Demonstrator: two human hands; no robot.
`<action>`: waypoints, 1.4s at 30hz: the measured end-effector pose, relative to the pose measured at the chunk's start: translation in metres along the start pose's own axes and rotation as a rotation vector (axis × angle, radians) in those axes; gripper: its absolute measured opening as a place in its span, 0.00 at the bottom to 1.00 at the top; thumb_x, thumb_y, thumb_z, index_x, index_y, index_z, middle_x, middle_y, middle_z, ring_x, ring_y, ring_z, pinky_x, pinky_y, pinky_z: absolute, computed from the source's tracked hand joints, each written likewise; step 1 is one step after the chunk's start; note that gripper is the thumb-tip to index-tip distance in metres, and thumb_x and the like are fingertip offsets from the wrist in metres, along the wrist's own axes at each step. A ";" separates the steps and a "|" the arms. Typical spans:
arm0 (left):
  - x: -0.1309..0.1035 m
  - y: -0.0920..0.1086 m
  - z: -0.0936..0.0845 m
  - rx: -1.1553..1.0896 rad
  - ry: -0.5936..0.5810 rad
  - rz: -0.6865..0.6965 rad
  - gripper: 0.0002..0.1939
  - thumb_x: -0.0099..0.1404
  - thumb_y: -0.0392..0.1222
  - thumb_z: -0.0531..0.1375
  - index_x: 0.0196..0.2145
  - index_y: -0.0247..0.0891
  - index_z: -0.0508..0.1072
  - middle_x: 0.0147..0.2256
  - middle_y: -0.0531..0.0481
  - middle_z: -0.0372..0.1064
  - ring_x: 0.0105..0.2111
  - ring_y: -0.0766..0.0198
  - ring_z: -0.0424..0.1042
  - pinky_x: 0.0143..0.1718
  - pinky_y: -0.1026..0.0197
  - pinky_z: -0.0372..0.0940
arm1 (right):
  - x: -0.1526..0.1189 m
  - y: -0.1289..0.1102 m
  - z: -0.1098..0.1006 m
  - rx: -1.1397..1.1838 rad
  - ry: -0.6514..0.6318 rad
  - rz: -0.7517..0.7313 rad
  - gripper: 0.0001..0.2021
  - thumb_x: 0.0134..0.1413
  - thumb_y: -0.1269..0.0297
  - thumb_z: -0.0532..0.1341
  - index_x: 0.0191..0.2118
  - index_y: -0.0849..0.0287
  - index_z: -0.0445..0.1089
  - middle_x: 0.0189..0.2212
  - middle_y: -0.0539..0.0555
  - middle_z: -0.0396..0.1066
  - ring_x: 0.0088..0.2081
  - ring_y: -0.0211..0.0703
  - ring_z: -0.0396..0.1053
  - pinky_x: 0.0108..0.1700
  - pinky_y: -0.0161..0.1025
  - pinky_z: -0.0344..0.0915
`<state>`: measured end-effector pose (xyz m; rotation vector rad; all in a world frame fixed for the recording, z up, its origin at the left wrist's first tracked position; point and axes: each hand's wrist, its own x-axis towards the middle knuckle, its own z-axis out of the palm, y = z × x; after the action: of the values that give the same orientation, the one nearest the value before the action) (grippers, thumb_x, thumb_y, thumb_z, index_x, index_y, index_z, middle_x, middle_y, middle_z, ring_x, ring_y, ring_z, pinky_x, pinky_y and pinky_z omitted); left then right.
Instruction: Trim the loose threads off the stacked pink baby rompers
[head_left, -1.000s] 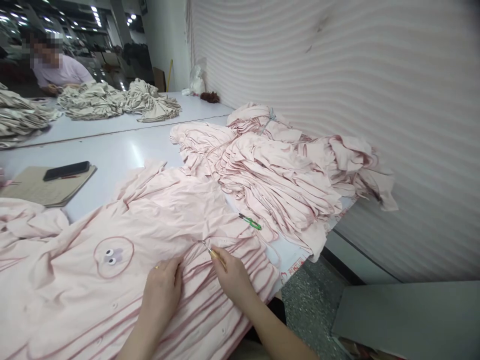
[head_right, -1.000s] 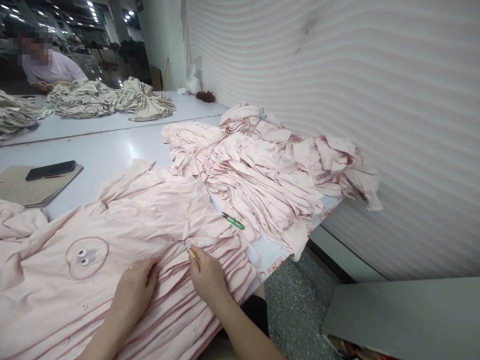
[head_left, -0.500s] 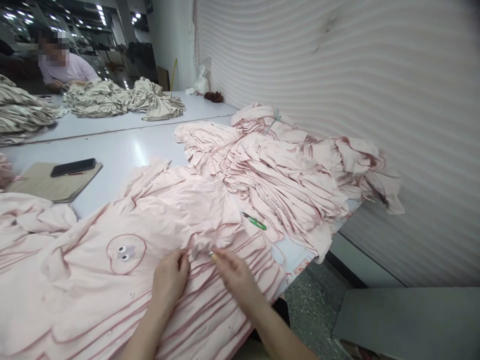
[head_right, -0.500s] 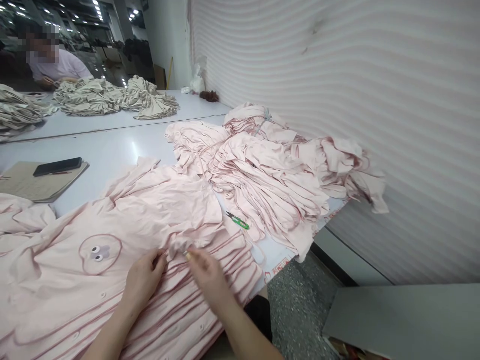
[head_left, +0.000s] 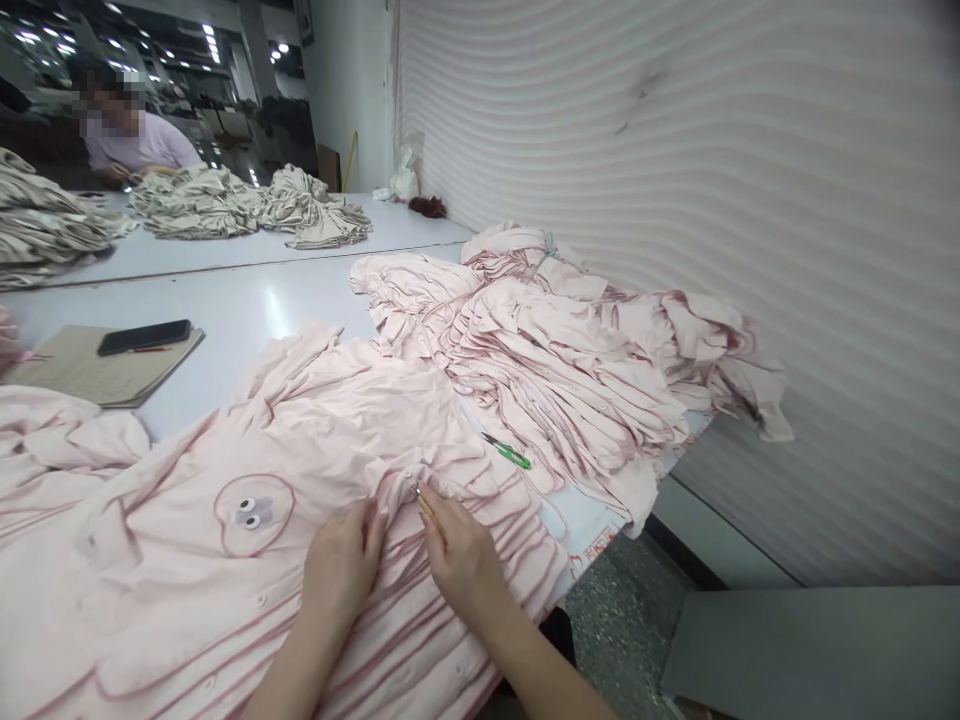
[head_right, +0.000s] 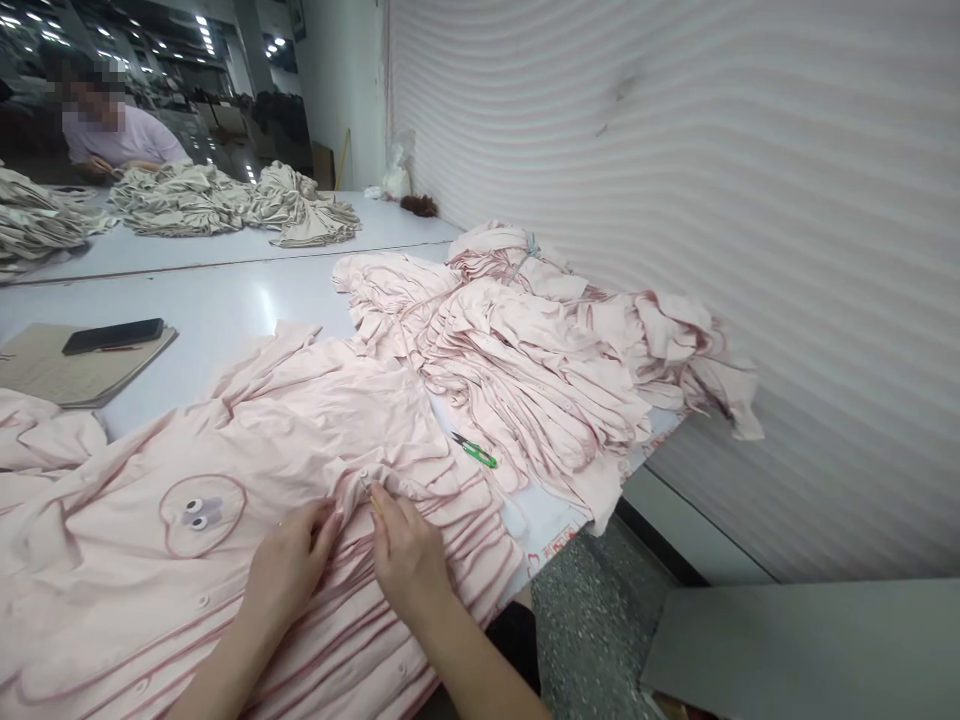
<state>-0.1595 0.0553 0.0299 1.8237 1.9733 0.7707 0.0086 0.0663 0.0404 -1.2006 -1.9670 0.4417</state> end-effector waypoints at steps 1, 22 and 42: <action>0.004 0.004 0.001 -0.038 0.041 0.031 0.19 0.66 0.51 0.51 0.48 0.40 0.73 0.43 0.42 0.76 0.42 0.53 0.74 0.44 0.52 0.66 | -0.001 0.001 -0.008 -0.050 -0.019 -0.035 0.20 0.66 0.69 0.48 0.58 0.63 0.66 0.40 0.61 0.74 0.41 0.47 0.73 0.42 0.41 0.71; -0.006 0.010 0.008 0.007 0.147 0.134 0.16 0.61 0.48 0.57 0.44 0.40 0.72 0.42 0.43 0.74 0.41 0.54 0.71 0.41 0.54 0.64 | 0.024 -0.016 -0.063 0.445 0.082 0.278 0.18 0.65 0.58 0.55 0.57 0.58 0.67 0.38 0.55 0.74 0.32 0.40 0.71 0.35 0.36 0.71; -0.031 -0.006 0.007 0.148 0.081 0.360 0.10 0.65 0.35 0.53 0.37 0.42 0.74 0.33 0.50 0.76 0.32 0.60 0.74 0.36 0.58 0.65 | -0.034 -0.028 0.029 -0.620 -0.404 0.034 0.26 0.53 0.79 0.54 0.60 0.71 0.63 0.32 0.63 0.72 0.27 0.50 0.72 0.27 0.41 0.67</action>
<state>-0.1565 0.0252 0.0173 2.3099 1.8132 0.8292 -0.0211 0.0256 0.0245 -1.6193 -2.5434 0.0831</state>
